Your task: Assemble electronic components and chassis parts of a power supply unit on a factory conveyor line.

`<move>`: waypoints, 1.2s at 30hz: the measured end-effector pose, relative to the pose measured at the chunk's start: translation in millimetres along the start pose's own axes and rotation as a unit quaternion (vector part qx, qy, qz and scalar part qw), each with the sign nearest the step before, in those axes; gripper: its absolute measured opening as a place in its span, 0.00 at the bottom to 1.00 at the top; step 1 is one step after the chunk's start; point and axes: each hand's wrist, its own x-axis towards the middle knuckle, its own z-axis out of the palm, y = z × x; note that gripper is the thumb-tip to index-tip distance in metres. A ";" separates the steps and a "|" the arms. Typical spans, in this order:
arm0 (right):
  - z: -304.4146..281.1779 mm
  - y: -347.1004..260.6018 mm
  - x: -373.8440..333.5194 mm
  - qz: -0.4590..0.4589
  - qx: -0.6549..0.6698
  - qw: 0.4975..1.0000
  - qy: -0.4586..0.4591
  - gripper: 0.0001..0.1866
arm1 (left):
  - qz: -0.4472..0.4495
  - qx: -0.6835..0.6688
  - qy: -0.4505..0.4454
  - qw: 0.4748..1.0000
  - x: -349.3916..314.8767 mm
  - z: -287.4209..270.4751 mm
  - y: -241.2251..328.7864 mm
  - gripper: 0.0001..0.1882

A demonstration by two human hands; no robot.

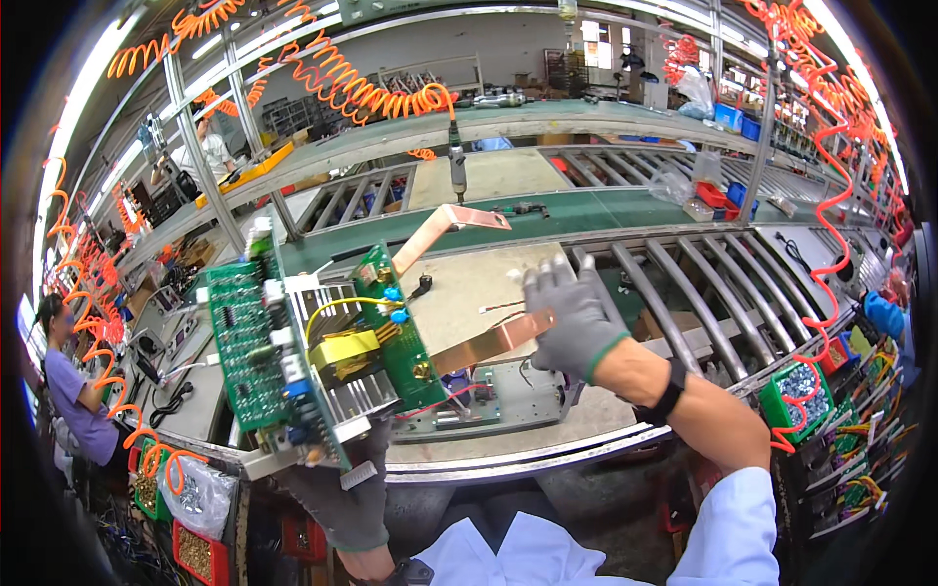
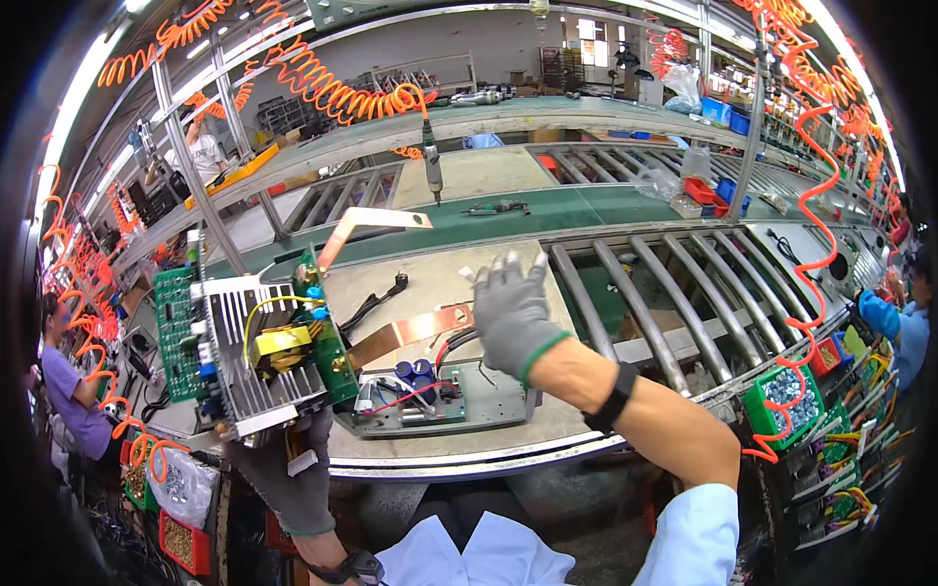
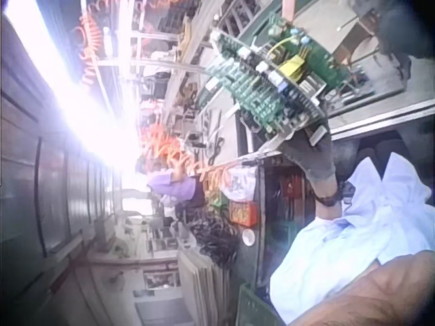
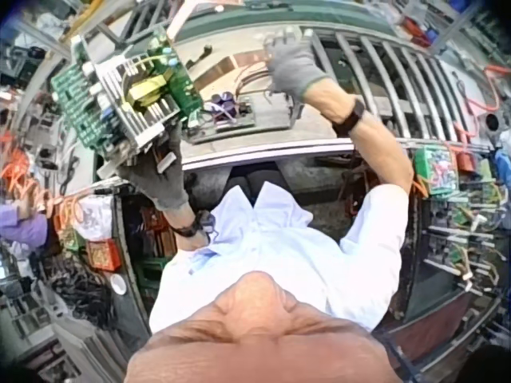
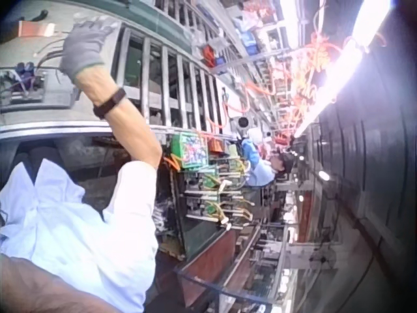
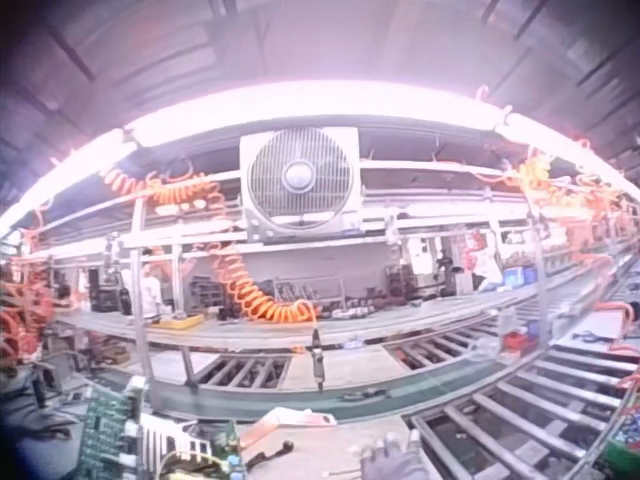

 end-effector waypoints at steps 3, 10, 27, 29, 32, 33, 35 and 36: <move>29.6 -31.0 26.9 -0.005 0.021 0.999 -0.027 0.34 | 0.070 0.164 0.024 0.984 8.3 6.8 -13.6 0.45; 55.4 6.3 33.2 -0.024 0.159 0.987 -0.001 0.18 | -0.017 0.073 -0.011 0.997 16.2 22.2 -38.3 0.35; 95.7 18.7 6.5 0.202 0.814 0.518 0.172 0.22 | -0.113 0.107 0.039 0.987 30.2 43.0 -60.5 0.44; 96.5 19.0 6.0 0.200 0.812 0.515 0.186 0.23 | -0.117 0.130 0.068 0.982 31.0 40.7 -61.9 0.42; 96.9 19.0 5.4 0.199 0.806 0.523 0.193 0.23 | -0.122 0.145 0.050 0.981 33.5 35.6 -65.3 0.37; 96.7 19.2 5.2 0.201 0.801 0.530 0.193 0.23 | -0.131 0.123 0.051 0.982 35.0 33.7 -67.5 0.35; 96.4 19.2 5.4 0.209 0.808 0.519 0.182 0.23 | -0.150 0.155 0.014 0.976 36.7 30.3 -72.7 0.32; 96.5 18.9 5.4 0.203 0.812 0.511 0.195 0.22 | -0.127 0.156 0.017 0.979 34.7 29.6 -80.8 0.33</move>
